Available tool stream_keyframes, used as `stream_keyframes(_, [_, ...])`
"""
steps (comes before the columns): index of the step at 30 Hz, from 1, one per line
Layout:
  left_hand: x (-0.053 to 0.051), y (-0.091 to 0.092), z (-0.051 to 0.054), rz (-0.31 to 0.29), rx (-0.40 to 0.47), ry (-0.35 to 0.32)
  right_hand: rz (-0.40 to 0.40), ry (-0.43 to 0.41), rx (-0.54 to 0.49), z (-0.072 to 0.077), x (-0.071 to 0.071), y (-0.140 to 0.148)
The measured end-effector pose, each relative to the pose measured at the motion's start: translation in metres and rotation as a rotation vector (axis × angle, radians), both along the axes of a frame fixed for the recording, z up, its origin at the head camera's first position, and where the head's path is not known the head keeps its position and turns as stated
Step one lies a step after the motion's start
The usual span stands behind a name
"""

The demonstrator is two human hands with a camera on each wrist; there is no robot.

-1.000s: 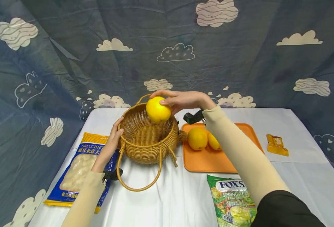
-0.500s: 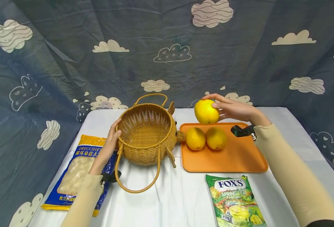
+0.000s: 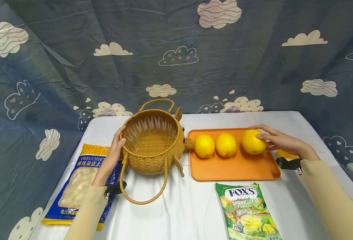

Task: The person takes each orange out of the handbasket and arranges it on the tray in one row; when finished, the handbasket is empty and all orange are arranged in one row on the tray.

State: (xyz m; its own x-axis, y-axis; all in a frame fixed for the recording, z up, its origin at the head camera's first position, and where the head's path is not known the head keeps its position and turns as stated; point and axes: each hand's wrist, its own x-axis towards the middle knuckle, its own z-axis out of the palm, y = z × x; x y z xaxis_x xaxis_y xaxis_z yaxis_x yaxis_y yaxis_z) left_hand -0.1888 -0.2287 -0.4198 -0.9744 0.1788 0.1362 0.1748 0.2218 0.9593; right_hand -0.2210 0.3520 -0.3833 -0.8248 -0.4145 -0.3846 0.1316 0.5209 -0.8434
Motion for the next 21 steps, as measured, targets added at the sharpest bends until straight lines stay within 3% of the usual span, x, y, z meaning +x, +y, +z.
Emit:
stream_keyframes(6, [0.0, 0.003, 0.001, -0.002, 0.005, 0.002, 0.006, -0.026, 0.044, -0.019, -0.001, -0.003])
stream_keyframes(13, [0.012, 0.015, 0.029, -0.009, -0.003, -0.016, 0.016, -0.021, 0.096, -0.022, -0.004, -0.012])
stream_keyframes(21, [0.014, 0.012, 0.028, 0.003, -0.009, -0.023, 0.019, 0.01, 0.139, -0.023, -0.004, -0.019])
